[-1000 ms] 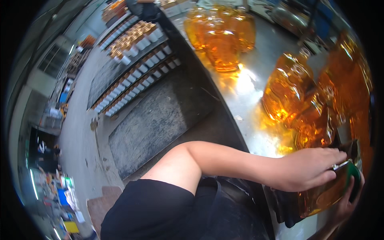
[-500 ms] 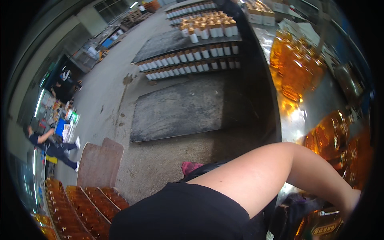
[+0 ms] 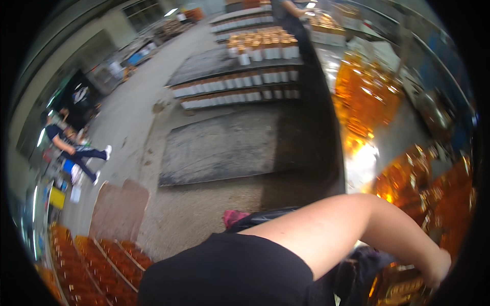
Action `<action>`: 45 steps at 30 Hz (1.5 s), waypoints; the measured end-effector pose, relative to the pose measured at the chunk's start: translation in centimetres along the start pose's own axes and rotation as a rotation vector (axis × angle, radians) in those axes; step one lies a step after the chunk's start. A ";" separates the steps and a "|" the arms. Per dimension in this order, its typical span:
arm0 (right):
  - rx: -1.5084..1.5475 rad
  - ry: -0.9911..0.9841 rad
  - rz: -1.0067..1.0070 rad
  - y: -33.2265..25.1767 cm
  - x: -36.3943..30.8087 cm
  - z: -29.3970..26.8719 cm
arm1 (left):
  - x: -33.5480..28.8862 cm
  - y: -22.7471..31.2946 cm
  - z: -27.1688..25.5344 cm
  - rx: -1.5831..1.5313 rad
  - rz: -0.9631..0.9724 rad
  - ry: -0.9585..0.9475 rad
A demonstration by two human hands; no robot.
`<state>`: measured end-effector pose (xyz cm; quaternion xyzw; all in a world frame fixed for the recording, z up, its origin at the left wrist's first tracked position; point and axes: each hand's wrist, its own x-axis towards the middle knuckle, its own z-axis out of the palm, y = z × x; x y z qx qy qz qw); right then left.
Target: The person picks up amber-colored bottles from a table, applies a label to the front of each bottle, and smooths it down with a green card. They then place the labeled bottle aside and repeat the process with the next bottle.
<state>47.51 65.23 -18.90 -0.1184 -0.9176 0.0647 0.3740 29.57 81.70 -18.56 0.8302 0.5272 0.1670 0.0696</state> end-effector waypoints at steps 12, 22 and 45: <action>-0.107 0.551 0.431 -1.8 -6.2 -2.2 | -10.7 7.5 -6.8 0.242 -0.008 0.453; -0.045 0.455 0.680 -0.3 -5.5 -2.9 | -25.1 3.5 -24.0 -0.138 -0.048 1.128; -0.031 0.323 1.128 -0.1 -3.8 -1.0 | -27.3 -21.3 -12.5 -0.128 -0.440 0.800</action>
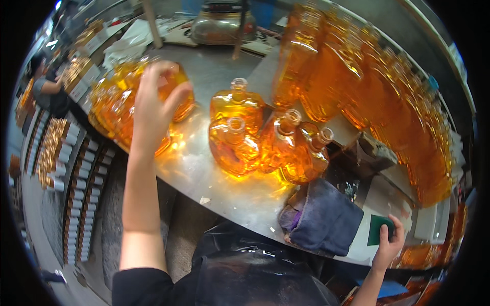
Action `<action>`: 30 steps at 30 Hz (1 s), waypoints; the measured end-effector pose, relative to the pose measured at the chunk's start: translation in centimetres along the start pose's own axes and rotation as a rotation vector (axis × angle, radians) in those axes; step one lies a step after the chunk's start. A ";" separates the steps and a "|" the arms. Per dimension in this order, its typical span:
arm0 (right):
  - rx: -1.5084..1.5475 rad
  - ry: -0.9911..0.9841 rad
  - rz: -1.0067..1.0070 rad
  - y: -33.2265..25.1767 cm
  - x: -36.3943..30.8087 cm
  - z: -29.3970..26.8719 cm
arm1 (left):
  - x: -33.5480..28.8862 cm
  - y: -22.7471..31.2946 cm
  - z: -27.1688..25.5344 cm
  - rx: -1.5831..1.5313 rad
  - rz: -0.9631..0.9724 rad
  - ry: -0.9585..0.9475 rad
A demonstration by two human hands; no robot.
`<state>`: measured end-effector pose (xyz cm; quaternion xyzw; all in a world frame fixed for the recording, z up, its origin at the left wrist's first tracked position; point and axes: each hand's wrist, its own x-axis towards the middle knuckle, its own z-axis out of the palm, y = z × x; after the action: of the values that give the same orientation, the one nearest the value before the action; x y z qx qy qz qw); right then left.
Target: The person picks up amber-colored bottles from a table, applies a label to the front of each bottle, and smooths it down with a green card. They then place the labeled bottle aside and repeat the process with the next bottle.
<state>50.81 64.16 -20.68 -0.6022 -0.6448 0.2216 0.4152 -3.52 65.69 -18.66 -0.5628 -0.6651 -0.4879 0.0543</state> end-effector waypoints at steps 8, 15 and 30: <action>0.741 -0.060 0.443 4.2 -1.8 -2.8 | -13.2 -1.5 6.0 -0.601 -0.527 -0.301; -0.036 0.085 0.428 14.0 -3.7 -9.8 | -12.5 1.4 3.4 -0.738 -0.396 -0.104; -0.799 -0.032 0.178 26.1 9.8 -9.3 | -10.6 21.2 16.8 -0.861 -0.656 -0.718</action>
<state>74.41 76.23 -33.33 -0.7660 -0.6319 -0.0019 0.1175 25.28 67.92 -21.45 -0.4297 -0.5241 -0.4838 -0.5538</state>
